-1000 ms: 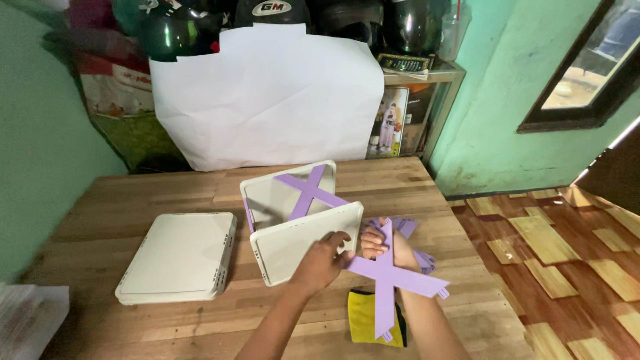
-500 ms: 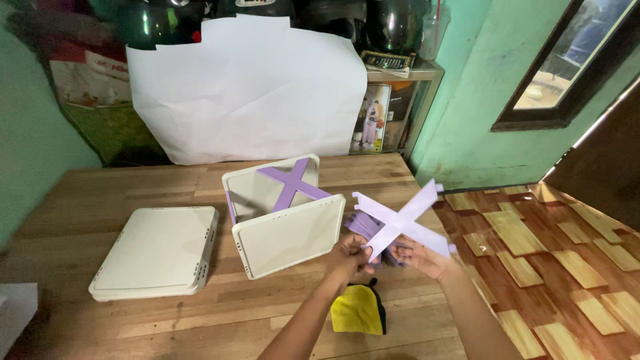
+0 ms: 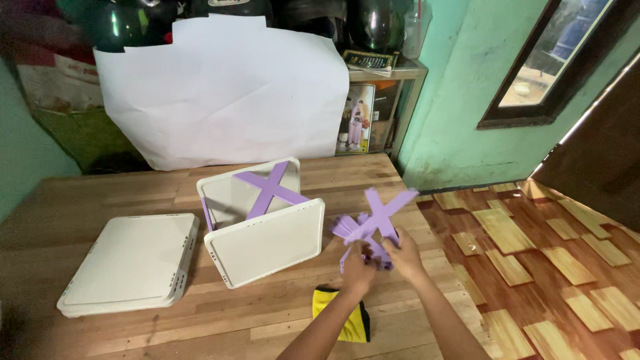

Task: The person assembles a small plastic stand by inserting purple X-shaped supports into white square trays. They repeatedly attach and detach the supports, stacking trays and supports on a wooden table.

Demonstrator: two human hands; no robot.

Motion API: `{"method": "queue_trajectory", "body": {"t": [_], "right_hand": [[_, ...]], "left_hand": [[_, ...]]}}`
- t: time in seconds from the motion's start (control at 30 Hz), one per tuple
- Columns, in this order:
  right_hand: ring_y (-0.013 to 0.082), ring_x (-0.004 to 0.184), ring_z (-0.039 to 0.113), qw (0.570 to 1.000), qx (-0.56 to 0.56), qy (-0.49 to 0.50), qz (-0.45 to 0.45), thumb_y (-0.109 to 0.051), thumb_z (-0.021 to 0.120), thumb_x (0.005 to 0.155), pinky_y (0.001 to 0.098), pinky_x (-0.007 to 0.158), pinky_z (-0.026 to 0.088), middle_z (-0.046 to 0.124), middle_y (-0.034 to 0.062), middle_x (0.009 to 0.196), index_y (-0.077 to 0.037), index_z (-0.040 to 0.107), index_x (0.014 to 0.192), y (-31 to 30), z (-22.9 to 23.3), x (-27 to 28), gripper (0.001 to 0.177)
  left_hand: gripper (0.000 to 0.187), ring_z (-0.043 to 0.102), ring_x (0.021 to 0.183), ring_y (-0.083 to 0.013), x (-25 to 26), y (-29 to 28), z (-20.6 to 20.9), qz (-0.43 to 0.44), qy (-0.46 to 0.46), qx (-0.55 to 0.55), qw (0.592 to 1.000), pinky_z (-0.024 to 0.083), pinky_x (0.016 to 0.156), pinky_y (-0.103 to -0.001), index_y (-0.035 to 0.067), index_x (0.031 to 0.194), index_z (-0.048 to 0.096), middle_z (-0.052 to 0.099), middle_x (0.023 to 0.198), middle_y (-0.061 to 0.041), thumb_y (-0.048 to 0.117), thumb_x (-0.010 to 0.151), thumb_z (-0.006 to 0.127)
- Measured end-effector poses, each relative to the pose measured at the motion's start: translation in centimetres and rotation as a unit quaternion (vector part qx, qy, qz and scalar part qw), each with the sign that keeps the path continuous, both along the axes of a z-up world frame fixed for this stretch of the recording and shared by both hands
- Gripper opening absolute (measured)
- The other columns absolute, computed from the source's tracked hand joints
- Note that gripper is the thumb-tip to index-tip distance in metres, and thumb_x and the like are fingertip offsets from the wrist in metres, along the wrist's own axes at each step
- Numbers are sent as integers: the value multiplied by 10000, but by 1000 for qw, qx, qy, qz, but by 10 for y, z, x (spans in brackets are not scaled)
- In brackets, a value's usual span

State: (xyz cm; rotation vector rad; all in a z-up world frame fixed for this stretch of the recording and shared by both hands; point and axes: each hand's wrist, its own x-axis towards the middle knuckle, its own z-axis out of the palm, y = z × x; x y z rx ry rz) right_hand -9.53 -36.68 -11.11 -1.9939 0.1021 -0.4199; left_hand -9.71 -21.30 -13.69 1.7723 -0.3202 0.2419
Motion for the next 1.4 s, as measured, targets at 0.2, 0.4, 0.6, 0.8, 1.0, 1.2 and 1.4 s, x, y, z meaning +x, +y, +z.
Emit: {"method": "queue_trajectory", "body": {"t": [0.2,0.4,0.6,0.8,1.0,1.2,1.4], "right_hand": [[156,717,602,998,-62,19,8,-230,713,888,330,646,491,642,49,809,-8,657,1036,-23,-26,18,273],[179,775,610,987,60,131,69,-267,694,918,352,693,505,679,60,903,2,670,1120,-27,-21,22,338],[199,907,702,992,-64,82,71,-285,725,874,344,800,555,748,115,1018,-19,666,1168,-25,-24,21,400],[272,927,720,974,-209,80,35,-338,788,809,385,823,561,745,134,1021,-73,693,1131,-20,-34,16,427],[360,1085,622,935,-351,38,-23,-366,810,771,482,931,500,691,133,1126,-145,710,1197,-9,-36,11,490],[352,1295,500,903,-386,187,-32,-432,874,724,548,1068,401,547,142,1371,-140,493,1448,5,-31,6,869],[366,1269,534,917,-352,187,-14,-279,871,713,497,1030,463,563,161,1347,-86,481,1412,-1,-44,7,823]], "left_hand": [[794,498,1259,-492,0,38,11,140,77,59,985,433,1044,-514,-7,1439,350,453,1409,-316,199,799,773],[671,551,1256,-492,14,51,22,105,-21,160,981,462,1082,-490,-40,1420,501,505,1394,-324,287,888,747],[735,457,1222,-454,16,42,11,18,5,210,978,402,1046,-482,-42,1340,530,499,1388,-253,239,742,853],[575,483,1246,-427,24,34,-11,80,-28,207,975,427,1064,-470,17,1327,575,528,1344,-201,87,788,764],[703,422,1291,-408,24,34,-21,62,107,243,962,406,1066,-458,97,1377,541,497,1325,-181,177,744,836],[945,495,1295,-440,16,33,-17,10,166,264,950,409,1105,-481,22,1515,315,504,1405,-243,353,808,849],[1031,484,1304,-416,7,20,0,35,190,318,928,410,1098,-456,12,1479,268,459,1427,-244,452,762,865]]}}
